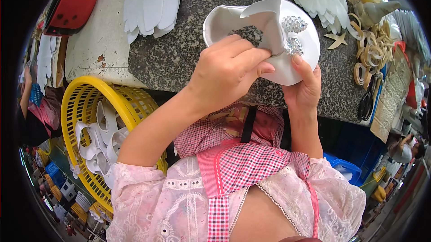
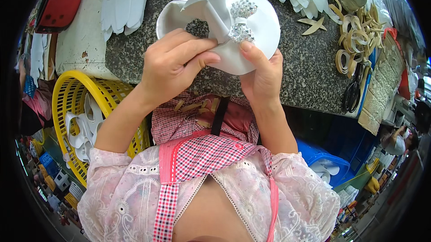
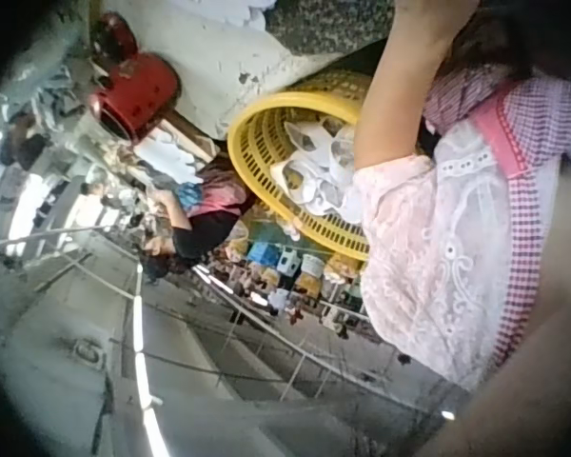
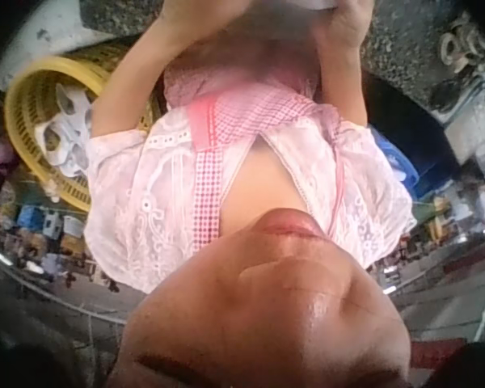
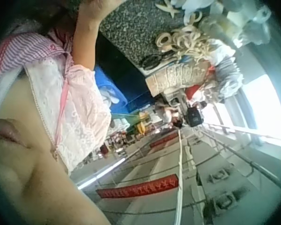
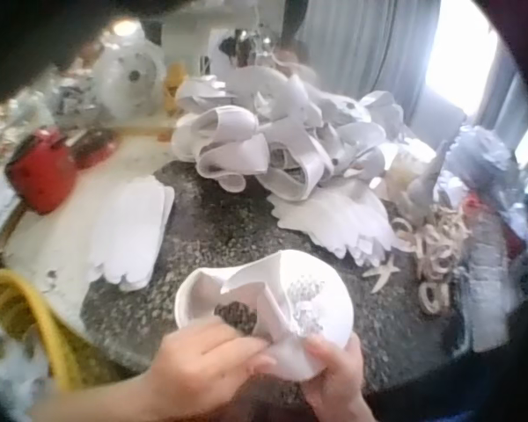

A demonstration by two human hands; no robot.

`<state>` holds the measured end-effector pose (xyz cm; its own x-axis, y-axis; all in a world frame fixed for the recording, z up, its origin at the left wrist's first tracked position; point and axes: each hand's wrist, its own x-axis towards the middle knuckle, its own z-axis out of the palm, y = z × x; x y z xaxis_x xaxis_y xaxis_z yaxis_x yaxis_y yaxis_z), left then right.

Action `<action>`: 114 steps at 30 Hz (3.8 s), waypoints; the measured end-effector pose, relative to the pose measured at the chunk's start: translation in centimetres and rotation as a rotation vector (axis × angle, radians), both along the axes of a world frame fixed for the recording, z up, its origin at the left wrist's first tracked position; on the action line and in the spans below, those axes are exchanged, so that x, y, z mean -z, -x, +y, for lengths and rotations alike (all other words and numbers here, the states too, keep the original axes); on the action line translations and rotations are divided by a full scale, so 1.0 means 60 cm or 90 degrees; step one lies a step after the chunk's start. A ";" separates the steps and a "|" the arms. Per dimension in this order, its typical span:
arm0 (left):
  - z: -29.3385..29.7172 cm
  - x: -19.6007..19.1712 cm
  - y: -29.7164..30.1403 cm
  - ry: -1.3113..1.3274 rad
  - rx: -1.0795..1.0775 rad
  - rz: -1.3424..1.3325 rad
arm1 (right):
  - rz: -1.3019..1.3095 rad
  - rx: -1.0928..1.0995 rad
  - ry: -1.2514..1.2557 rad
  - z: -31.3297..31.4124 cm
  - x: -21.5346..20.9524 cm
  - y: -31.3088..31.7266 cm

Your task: The person assembles a shoe by attaching the vamp and a decorative bow to the shoe upper, using adhesive applied with an applicator stick and a hammer to secure the parts.

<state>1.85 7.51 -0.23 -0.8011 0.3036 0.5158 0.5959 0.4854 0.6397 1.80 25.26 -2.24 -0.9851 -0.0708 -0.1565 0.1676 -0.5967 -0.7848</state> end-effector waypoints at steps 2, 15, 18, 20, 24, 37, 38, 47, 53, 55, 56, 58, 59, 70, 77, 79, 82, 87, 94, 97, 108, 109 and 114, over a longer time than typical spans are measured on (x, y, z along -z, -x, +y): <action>0.002 0.000 0.000 0.032 0.000 0.005 | 0.025 0.042 -0.016 -0.008 -0.002 0.000; -0.014 -0.031 0.043 0.279 0.221 -0.291 | 0.049 -0.103 -0.039 0.037 0.018 0.016; -0.018 -0.023 0.021 -0.104 0.143 -0.358 | 0.078 -0.041 -0.089 0.039 0.029 0.009; -0.011 -0.010 0.009 -0.111 0.151 -0.332 | 0.115 0.034 -0.100 0.026 0.037 -0.001; -0.006 -0.016 0.009 -0.063 0.140 -0.187 | 0.230 0.082 -0.165 0.026 0.037 -0.008; -0.003 -0.027 -0.002 0.038 0.089 -0.021 | 0.088 0.057 -0.122 -0.001 -0.004 -0.003; 0.008 -0.013 -0.008 0.039 0.088 -0.021 | 0.086 0.102 -0.141 -0.008 -0.003 -0.006; -0.001 -0.013 0.020 -0.006 0.198 -0.411 | 0.371 0.111 -0.468 -0.003 0.010 -0.006; -0.027 -0.005 0.040 0.127 0.271 -0.184 | -0.087 -0.035 0.105 -0.009 0.002 -0.022; -0.018 -0.014 0.030 0.101 0.220 -0.130 | -0.021 -0.024 0.032 -0.001 0.006 -0.016; -0.012 -0.015 0.023 0.101 0.225 -0.131 | 0.046 -0.018 -0.041 0.003 0.007 -0.015; -0.008 -0.014 0.010 -0.035 0.113 -0.174 | 0.046 -0.034 -0.013 0.001 0.000 -0.010; -0.004 -0.009 0.008 -0.055 0.059 -0.179 | 0.063 -0.030 -0.060 -0.001 -0.002 -0.007; -0.006 -0.010 0.037 -0.016 0.159 -0.408 | 0.304 -0.092 -0.318 0.029 -0.001 0.026; 0.003 -0.003 0.027 -0.060 0.040 -0.206 | 0.256 -0.046 -0.259 0.005 0.015 0.027; 0.003 0.006 0.029 -0.072 0.048 -0.203 | 0.278 -0.029 -0.359 0.002 0.017 0.023; -0.005 0.005 0.035 -0.047 0.101 -0.243 | 0.285 -0.057 -0.362 0.008 0.020 0.028; -0.009 -0.006 0.035 0.078 0.185 -0.278 | 0.045 -0.126 0.034 0.011 0.010 0.029; -0.014 -0.011 0.041 0.184 0.234 -0.120 | 0.033 -0.081 0.257 0.001 0.003 0.032; -0.031 -0.034 0.056 0.191 0.249 -0.210 | 0.105 -0.083 0.171 -0.001 -0.009 0.041; 0.024 -0.036 0.105 -0.278 0.142 -0.560 | 0.046 -0.019 0.030 -0.031 -0.050 0.032; 0.022 -0.040 0.103 -0.346 0.150 -0.569 | 0.052 -0.016 0.038 -0.028 -0.050 0.033; 0.049 -0.025 0.087 -0.389 0.041 -0.542 | 0.024 0.023 0.088 -0.037 -0.043 0.027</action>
